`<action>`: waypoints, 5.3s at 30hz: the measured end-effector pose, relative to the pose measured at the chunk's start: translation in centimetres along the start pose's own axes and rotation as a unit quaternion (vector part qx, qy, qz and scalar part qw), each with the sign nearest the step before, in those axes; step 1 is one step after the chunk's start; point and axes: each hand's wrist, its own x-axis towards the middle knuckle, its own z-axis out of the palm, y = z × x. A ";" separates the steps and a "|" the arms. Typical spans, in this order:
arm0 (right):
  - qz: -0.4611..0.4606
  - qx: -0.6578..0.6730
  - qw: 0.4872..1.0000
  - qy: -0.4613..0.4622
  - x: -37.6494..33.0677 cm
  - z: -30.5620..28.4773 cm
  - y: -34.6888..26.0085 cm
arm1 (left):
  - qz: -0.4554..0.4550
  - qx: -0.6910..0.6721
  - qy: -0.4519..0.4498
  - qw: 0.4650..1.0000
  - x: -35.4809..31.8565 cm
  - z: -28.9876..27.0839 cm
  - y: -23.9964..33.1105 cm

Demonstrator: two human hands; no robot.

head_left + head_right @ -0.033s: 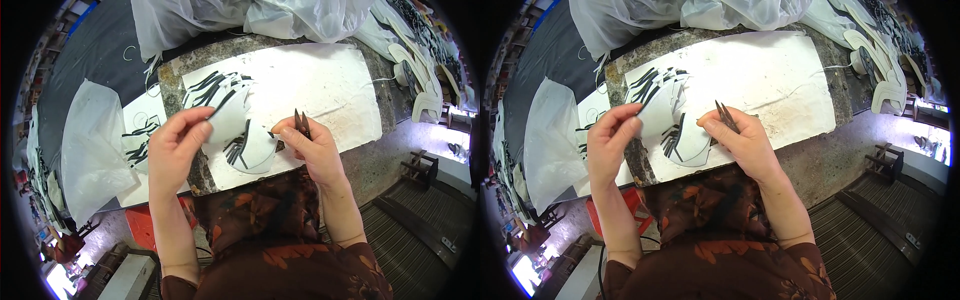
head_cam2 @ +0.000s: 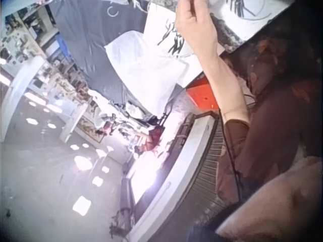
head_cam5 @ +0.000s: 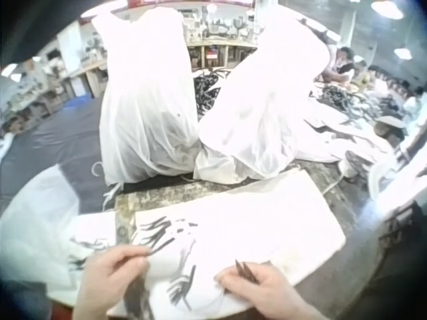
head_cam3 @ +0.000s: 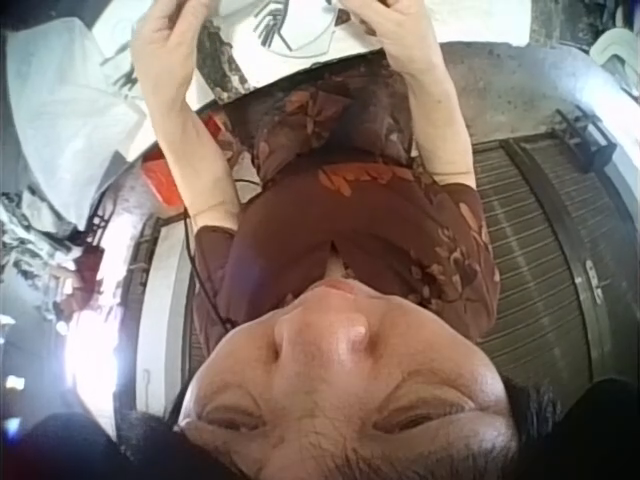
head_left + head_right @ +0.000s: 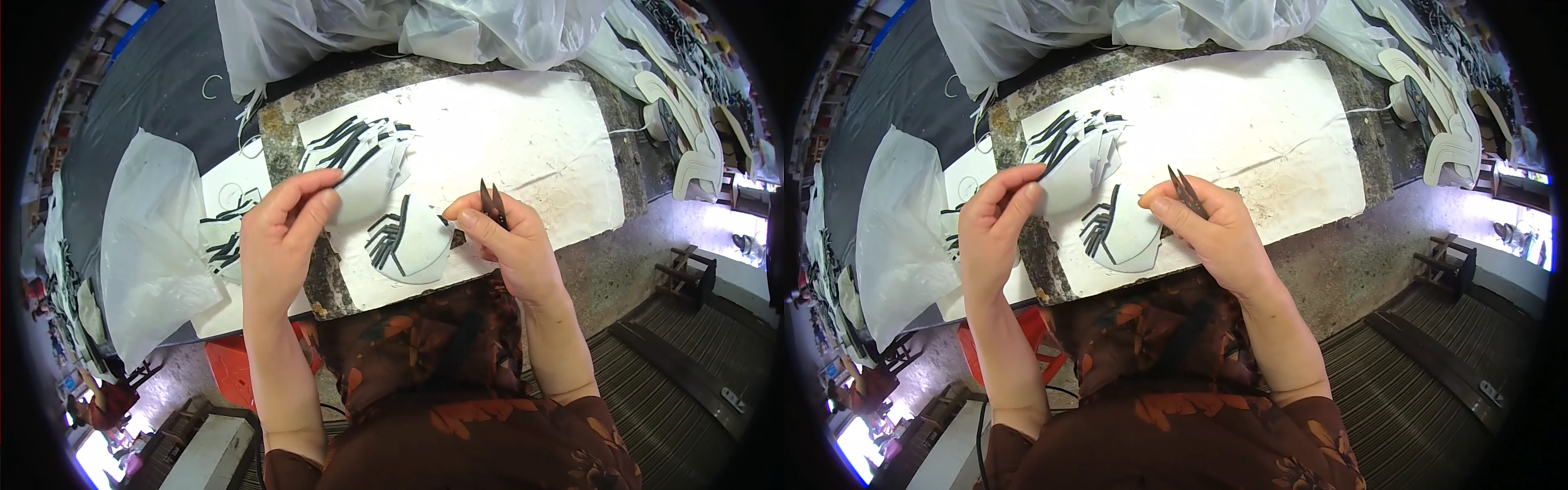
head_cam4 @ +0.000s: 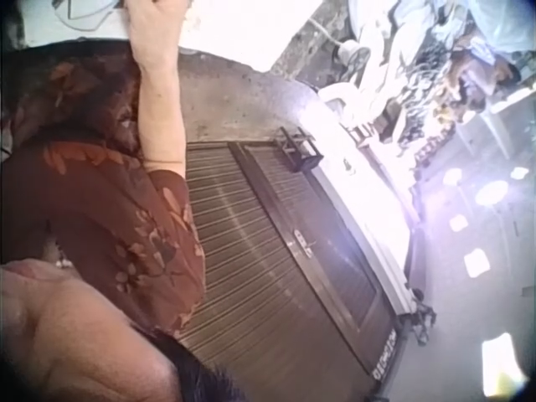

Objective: Trimming excess material from shoe upper components using small snips.

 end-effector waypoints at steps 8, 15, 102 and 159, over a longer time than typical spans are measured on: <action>0.006 -0.008 1.000 -0.005 0.0 -0.3 0.9 | 0.212 0.375 0.021 0.902 0.3 2.9 -0.9; 0.018 -0.001 1.000 -0.022 -0.3 -0.6 0.7 | 0.190 0.341 -0.018 0.920 3.1 2.4 -1.2; -0.171 -0.347 0.920 -0.063 1.7 0.4 1.3 | 0.358 0.199 0.061 0.910 -9.4 6.8 -5.3; -0.143 -0.405 0.903 -0.016 0.3 1.9 1.8 | 0.346 0.254 0.050 0.902 -7.3 8.1 -4.7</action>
